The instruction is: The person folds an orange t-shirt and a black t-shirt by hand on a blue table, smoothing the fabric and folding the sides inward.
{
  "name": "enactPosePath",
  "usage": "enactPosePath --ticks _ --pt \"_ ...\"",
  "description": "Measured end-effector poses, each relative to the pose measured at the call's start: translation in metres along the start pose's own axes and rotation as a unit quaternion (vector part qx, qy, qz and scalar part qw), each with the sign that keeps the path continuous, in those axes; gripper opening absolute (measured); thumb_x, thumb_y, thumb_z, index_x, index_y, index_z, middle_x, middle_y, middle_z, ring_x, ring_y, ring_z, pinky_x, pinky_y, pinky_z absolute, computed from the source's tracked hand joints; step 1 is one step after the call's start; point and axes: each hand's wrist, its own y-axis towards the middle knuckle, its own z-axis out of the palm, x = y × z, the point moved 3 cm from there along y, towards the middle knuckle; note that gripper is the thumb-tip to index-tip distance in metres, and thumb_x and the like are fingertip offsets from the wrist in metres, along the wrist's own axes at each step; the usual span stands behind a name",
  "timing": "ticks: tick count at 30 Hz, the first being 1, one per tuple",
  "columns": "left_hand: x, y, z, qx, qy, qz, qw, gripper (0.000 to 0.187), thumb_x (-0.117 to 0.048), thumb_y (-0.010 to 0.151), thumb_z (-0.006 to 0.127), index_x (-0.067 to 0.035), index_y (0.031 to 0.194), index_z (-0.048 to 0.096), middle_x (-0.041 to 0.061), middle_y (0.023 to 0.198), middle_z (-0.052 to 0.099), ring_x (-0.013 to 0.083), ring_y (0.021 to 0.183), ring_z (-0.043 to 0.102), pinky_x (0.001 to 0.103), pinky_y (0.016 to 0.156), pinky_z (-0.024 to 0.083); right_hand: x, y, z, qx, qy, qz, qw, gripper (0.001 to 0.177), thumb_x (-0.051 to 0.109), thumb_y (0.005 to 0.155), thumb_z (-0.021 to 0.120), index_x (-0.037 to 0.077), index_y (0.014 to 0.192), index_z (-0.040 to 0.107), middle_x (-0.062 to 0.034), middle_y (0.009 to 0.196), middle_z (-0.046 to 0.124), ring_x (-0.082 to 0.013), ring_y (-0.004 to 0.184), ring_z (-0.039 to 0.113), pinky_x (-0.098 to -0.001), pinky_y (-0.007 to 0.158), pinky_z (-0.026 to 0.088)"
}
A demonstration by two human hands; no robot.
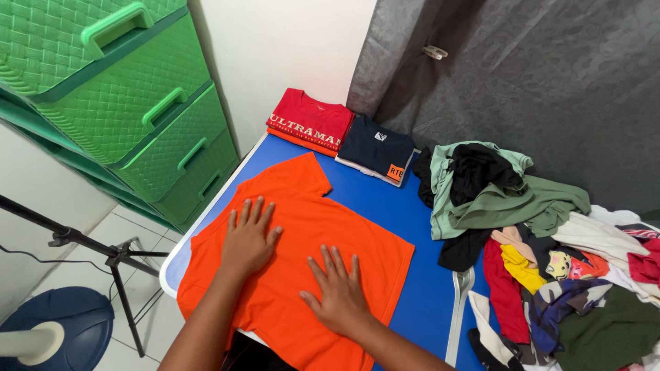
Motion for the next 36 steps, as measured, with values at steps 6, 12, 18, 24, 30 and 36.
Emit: enactPosePath --ticks 6,12,18,24,30,36 --pt "-0.010 -0.026 -0.003 -0.026 0.006 -0.046 0.999 0.068 -0.054 0.100 0.042 -0.016 0.156 0.036 0.013 0.166 0.025 0.0355 0.154 0.018 0.056 0.122 0.011 -0.028 0.014 -0.011 0.004 0.008 -0.045 0.999 0.070 0.054 0.095 0.058 0.014 0.151 0.046 -0.0155 0.165 0.025 -0.0335 0.154 0.017 -0.0665 0.118 0.004" --pt "-0.058 -0.075 -0.013 0.023 0.011 -0.137 0.990 0.077 -0.058 0.096 0.045 -0.013 0.156 0.031 0.018 0.165 0.020 0.0426 0.152 0.013 0.063 0.119 0.006 -0.091 0.039 -0.023 -0.001 0.065 -0.139 0.988 0.059 0.043 0.091 0.068 0.014 0.141 0.060 -0.0077 0.161 0.042 -0.0256 0.152 0.030 -0.0557 0.124 0.012" --pt "-0.075 -0.093 -0.023 0.045 0.010 -0.141 0.989 0.082 -0.063 0.094 0.046 -0.013 0.156 0.029 0.018 0.165 0.018 0.0429 0.152 0.011 0.066 0.117 0.004 -0.135 0.045 -0.013 -0.103 0.181 0.013 0.978 0.039 0.036 0.099 0.063 0.015 0.131 0.069 -0.0019 0.152 0.062 -0.0196 0.149 0.050 -0.0427 0.127 0.037" --pt "-0.043 -0.092 -0.032 0.023 -0.002 -0.078 0.997 0.087 -0.068 0.089 0.049 -0.016 0.156 0.033 0.015 0.165 0.020 0.0389 0.153 0.012 0.060 0.120 0.005 -0.120 0.005 -0.011 -0.107 -0.004 0.062 0.992 0.064 0.042 0.096 0.058 0.015 0.152 0.044 -0.0142 0.165 0.026 -0.0316 0.154 0.019 -0.0517 0.121 0.015" --pt "-0.037 -0.099 -0.036 0.022 -0.007 -0.074 0.997 0.091 -0.073 0.086 0.050 -0.017 0.155 0.033 0.014 0.165 0.020 0.0371 0.153 0.011 0.058 0.120 0.004 -0.134 -0.026 -0.005 -0.043 -0.084 0.121 0.988 0.076 0.064 0.098 0.042 0.021 0.159 0.031 -0.0107 0.168 0.016 -0.0275 0.156 0.009 -0.0511 0.123 0.004" --pt "-0.043 -0.107 -0.037 0.037 -0.001 -0.085 0.996 0.092 -0.075 0.086 0.049 -0.018 0.156 0.032 0.014 0.166 0.019 0.0370 0.153 0.010 0.058 0.120 0.004 -0.127 -0.032 -0.012 -0.010 -0.088 0.161 0.983 0.075 0.064 0.098 0.039 0.022 0.159 0.029 -0.0086 0.169 0.015 -0.0258 0.156 0.007 -0.0530 0.123 0.001"
